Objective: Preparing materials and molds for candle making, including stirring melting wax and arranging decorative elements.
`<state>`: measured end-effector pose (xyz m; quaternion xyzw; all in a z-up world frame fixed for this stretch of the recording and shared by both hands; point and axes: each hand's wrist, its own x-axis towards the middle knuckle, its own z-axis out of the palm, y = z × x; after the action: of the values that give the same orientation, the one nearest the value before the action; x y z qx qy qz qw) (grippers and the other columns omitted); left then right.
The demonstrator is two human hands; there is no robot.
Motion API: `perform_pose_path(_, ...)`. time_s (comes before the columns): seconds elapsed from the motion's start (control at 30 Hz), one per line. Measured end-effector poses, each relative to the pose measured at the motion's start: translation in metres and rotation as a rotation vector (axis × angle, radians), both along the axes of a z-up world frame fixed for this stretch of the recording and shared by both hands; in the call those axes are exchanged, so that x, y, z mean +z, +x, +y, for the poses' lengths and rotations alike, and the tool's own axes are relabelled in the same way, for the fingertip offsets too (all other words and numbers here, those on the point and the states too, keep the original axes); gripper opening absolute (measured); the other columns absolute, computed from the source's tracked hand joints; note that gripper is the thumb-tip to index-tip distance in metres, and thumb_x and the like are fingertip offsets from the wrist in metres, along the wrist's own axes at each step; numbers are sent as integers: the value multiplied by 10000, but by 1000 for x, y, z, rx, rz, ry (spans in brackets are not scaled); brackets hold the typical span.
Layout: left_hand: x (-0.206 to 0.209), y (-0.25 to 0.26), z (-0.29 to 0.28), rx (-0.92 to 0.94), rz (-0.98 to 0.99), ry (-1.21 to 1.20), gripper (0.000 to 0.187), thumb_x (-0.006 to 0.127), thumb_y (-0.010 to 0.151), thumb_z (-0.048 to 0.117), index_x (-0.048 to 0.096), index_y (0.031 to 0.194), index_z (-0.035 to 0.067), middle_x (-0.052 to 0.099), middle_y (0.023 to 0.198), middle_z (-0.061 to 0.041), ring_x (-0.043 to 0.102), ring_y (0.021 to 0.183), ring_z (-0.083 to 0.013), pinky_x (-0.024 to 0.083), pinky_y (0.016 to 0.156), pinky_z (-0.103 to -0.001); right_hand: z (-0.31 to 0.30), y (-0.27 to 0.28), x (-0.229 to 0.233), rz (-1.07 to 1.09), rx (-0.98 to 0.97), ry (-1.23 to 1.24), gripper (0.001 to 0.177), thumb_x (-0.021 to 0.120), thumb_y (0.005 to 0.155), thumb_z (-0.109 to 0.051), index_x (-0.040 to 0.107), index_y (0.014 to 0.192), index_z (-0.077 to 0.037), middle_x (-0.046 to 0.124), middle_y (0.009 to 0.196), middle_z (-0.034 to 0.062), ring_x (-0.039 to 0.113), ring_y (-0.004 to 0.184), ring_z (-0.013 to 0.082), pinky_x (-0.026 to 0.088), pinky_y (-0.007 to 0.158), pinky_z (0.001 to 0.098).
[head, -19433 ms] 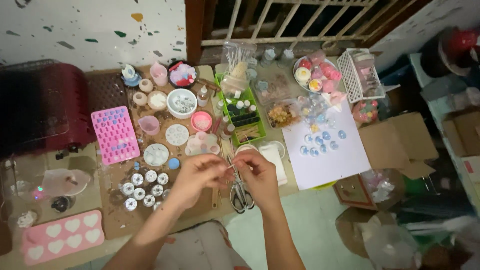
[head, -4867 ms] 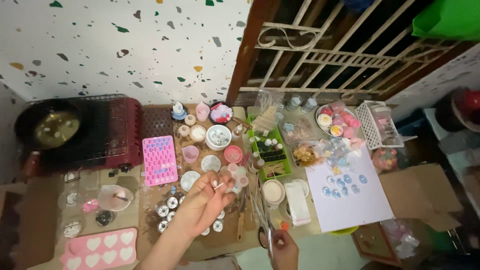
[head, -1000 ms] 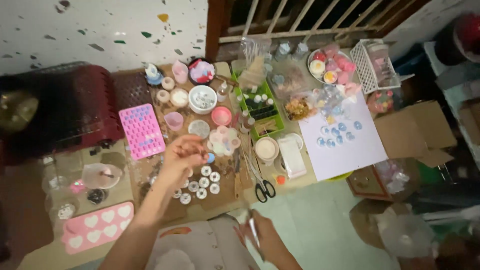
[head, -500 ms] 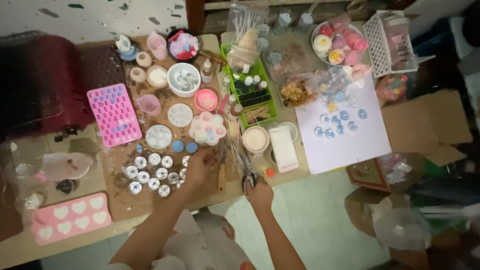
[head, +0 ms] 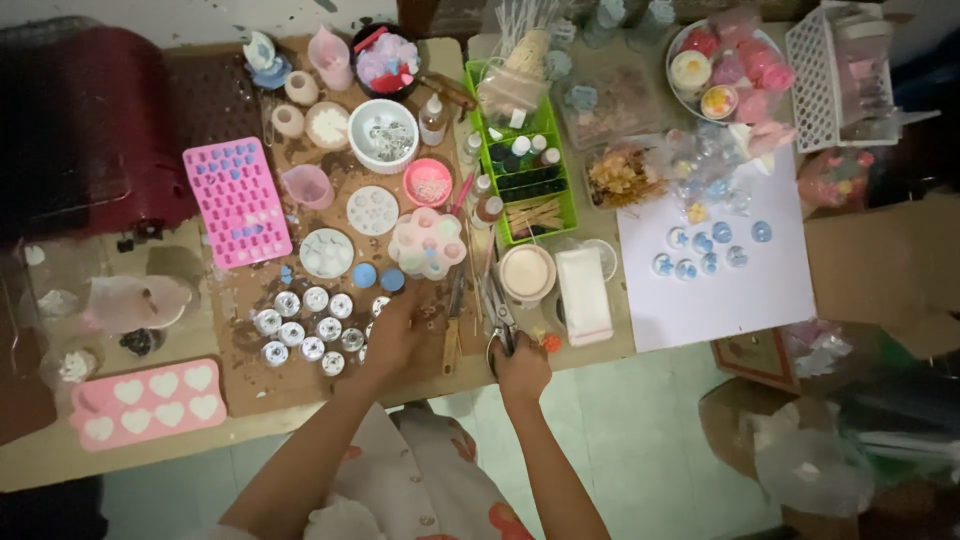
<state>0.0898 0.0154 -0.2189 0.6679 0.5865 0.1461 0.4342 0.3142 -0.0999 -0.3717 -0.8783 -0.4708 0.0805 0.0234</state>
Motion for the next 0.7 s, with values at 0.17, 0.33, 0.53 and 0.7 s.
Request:
perform_pose_path(0.17, -64, -49, -23, 276, -70, 23, 286, 608, 992, 122, 657, 1273, 117, 747, 1056, -208, 728, 885, -429, 578, 781, -525, 10, -22, 31, 46, 7, 43, 340, 748, 828, -431, 711, 1008, -145, 681, 919, 83, 722, 891, 318, 630, 684, 495)
perform_pose_path(0.33, -36, -82, -30, 486, 87, 313, 206, 678, 1002, 153, 725, 1187, 76, 742, 1011, -163, 727, 892, -347, 595, 752, -422, 45, -77, 57, 290, 313, 147, 305, 643, 947, -325, 650, 1207, -164, 637, 1051, 66, 716, 857, 273, 653, 691, 465)
perform_pose_path(0.53, -70, -118, -28, 633, -21, 353, 168, 650, 1034, 146, 738, 1137, 46, 740, 953, -153, 716, 813, -303, 580, 631, -356, 84, -86, 54, 311, 398, 24, 339, 727, 908, -309, 741, 1175, -101, 737, 1074, 126, 740, 964, 319, 631, 728, 476)
perform_pose_path(0.7, -74, -135, -30, 724, -11, 343, 143, 674, 1015, 160, 747, 1127, 108, 747, 961, -109, 735, 842, -292, 591, 597, -353, 89, -82, 13, 272, 412, -72, 241, 679, 909, -346, 774, 990, -139, 711, 866, 89, 730, 838, 290, 603, 707, 397)
